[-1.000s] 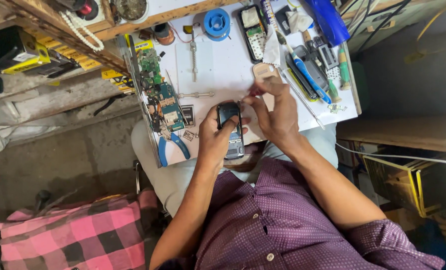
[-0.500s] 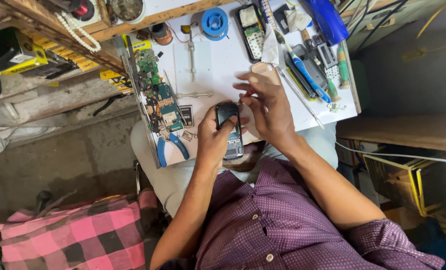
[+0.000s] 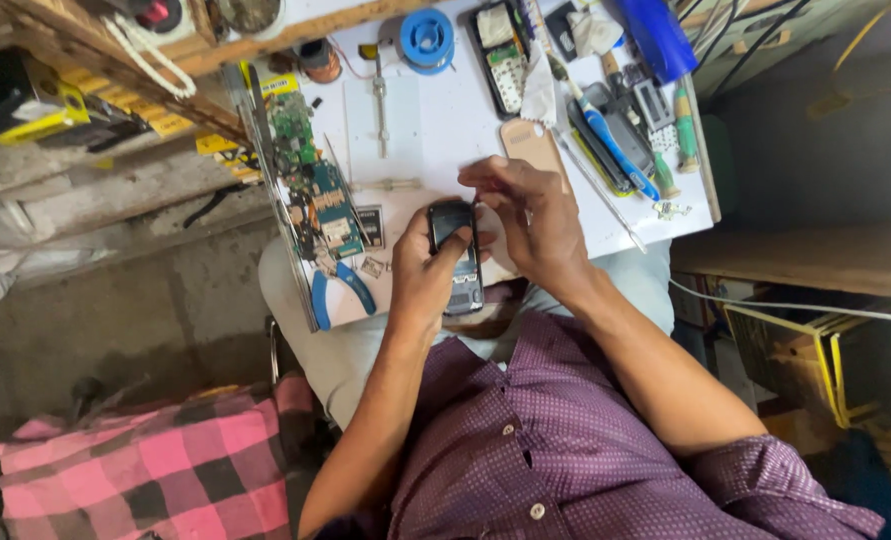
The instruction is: The person sits at a repair bench and disassembles a mobile phone. They first wipe the phone's screen with a tissue, remove the back cover, then use a red screwdriver to unscrew the back panel and pry it open, exposing the internal battery and boards.
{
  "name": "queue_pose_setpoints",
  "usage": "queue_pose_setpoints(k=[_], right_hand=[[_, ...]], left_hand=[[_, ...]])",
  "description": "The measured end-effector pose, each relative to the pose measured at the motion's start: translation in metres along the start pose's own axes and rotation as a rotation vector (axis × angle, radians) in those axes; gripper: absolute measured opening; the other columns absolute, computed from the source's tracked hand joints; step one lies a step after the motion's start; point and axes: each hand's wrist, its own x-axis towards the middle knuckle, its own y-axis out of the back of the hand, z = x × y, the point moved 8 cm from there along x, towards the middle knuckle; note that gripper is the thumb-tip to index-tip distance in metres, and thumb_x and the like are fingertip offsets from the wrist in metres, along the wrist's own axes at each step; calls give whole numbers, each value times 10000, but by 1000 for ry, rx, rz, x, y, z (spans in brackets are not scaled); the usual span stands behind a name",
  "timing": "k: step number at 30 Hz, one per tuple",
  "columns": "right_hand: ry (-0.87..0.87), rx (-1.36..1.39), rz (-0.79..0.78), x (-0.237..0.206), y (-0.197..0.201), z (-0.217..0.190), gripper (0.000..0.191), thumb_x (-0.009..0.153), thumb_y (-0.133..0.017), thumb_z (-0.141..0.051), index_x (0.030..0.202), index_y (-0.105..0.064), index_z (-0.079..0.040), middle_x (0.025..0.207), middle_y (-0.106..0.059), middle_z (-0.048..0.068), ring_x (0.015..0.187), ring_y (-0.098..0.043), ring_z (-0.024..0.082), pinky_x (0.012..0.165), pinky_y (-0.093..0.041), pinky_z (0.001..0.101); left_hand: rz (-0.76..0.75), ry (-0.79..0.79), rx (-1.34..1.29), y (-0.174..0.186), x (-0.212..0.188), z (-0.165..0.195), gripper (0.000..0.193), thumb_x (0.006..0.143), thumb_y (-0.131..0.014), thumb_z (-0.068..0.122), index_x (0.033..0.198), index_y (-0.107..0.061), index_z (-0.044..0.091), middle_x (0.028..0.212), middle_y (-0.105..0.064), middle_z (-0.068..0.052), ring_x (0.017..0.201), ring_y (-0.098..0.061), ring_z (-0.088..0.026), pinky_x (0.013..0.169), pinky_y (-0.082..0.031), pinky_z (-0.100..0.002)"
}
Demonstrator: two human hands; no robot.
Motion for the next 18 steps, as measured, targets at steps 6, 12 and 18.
queue_pose_setpoints(k=[6,12,18], right_hand=[[30,-175,24,4,5,-1,485,971,-662,184,1343,-417,-8,1060,-687,173,948,-756,276,802,-617,343],[84,-206,52,6,6,-10,515,950,-709,168,1341,-433,-23,1070,-678,165,898,-708,250,740,-548,346],[113,-196,68,4,5,-16,520,969,-696,172,1365,-432,-36,1120,-680,147,933,-682,241,741,-539,324]], left_hand=[[-8,6,-22,-1,1,-1,324,983,-562,-52,1307,-551,-45,1172,-708,-166,927,-758,-257,775,-645,-341],[-9,-5,-16,-1,1,1,317,995,-556,-47,1312,-546,-45,1178,-710,-179,937,-759,-260,792,-651,-342],[-5,-21,-10,-1,1,1,310,1004,-564,-44,1313,-547,-44,1165,-711,-178,934,-756,-252,777,-644,-342]])
